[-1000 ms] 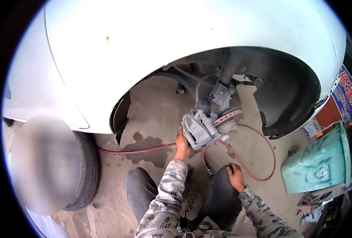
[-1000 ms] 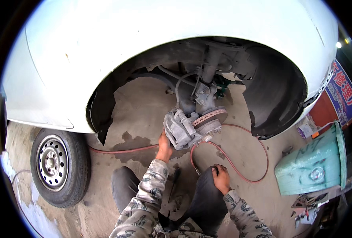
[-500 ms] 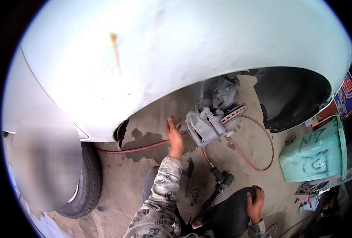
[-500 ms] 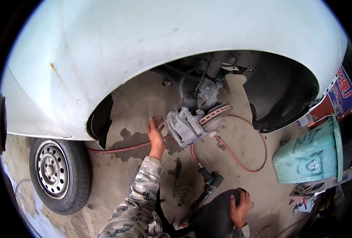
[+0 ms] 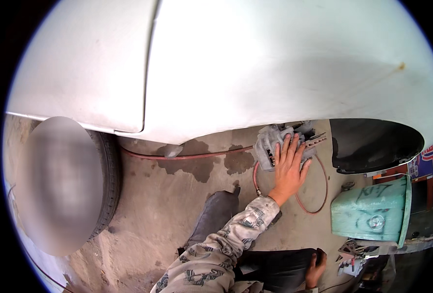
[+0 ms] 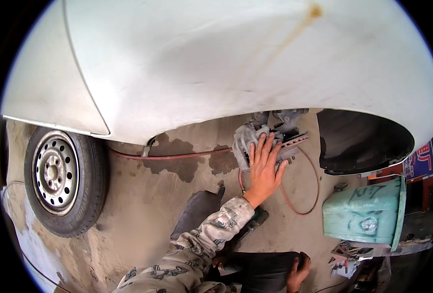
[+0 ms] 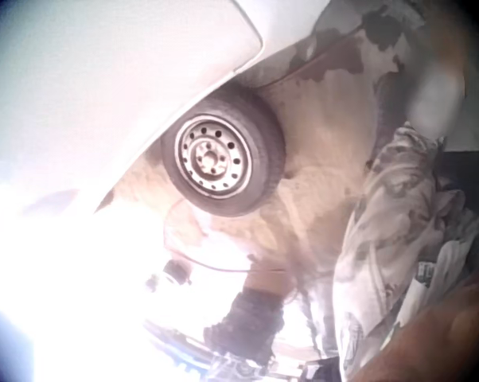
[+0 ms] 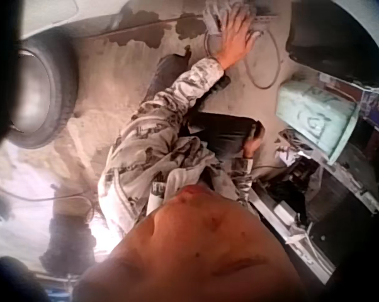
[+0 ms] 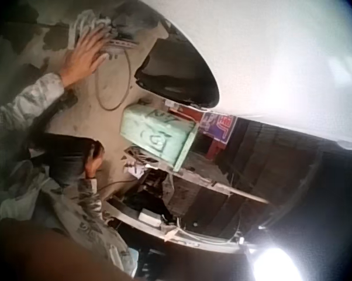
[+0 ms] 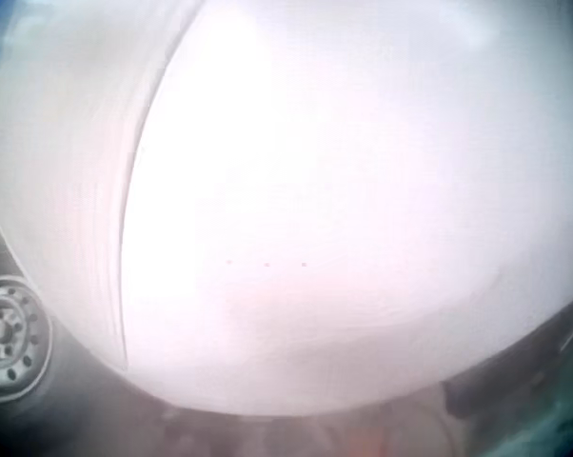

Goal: The person removes the brake caliper from a white car's front wheel assembly using a screwdriver and an impact wrench. They then place the caliper on the floor and inspect the brake rotor.

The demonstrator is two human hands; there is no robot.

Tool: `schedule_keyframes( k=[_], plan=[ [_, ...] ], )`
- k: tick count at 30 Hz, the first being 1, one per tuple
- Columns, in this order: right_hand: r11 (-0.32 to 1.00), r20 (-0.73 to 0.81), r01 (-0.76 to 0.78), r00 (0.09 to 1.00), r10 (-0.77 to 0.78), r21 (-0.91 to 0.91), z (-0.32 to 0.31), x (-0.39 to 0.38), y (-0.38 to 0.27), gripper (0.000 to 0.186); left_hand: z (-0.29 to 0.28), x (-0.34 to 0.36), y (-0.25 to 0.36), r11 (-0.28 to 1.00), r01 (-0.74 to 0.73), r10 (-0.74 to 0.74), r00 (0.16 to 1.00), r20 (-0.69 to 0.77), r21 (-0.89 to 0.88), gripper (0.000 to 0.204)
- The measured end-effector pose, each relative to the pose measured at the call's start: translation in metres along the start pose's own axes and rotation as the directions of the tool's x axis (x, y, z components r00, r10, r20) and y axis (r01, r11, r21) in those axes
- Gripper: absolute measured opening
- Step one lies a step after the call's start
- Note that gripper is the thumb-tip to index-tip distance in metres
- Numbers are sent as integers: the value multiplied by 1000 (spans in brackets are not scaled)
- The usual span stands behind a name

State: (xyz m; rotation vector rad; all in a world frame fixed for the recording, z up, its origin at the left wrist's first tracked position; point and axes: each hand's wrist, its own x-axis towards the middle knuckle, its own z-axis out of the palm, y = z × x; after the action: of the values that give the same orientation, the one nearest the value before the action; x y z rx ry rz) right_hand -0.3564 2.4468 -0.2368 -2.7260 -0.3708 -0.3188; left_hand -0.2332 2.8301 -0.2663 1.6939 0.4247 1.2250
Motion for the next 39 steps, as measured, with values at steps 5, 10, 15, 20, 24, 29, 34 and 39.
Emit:
schedule_keyframes(
  k=[5,10,15,20,24,29,34,39],
  plan=[
    [998,16,-25,1000,24,50,7,3,6,32,-7,-2,0,1000,21,-21,1000,-4,-13,46],
    [999,122,31,992,-33,17,22,15,-5,29,-6,-7,-9,999,34,-34,999,-11,8,47],
    [998,94,-63,994,64,-14,-12,48,-21,24,-4,22,12,996,9,-6,999,34,-86,48],
    [995,266,-95,960,85,25,-38,52,-31,26,10,85,9,873,-398,324,905,274,282,42],
    [978,192,-207,961,201,9,-65,5,-26,22,30,68,-7,835,-496,361,821,443,239,36],
    [936,64,-351,935,349,26,-77,-46,-33,22,19,64,-13,861,-443,308,846,435,252,35],
    [831,24,-554,833,553,47,-90,-67,-29,21,20,71,-19,866,-423,286,856,431,266,40],
    [820,49,-567,823,565,72,-91,-61,-14,31,26,65,-24,904,-338,215,889,403,263,42]
  ],
)
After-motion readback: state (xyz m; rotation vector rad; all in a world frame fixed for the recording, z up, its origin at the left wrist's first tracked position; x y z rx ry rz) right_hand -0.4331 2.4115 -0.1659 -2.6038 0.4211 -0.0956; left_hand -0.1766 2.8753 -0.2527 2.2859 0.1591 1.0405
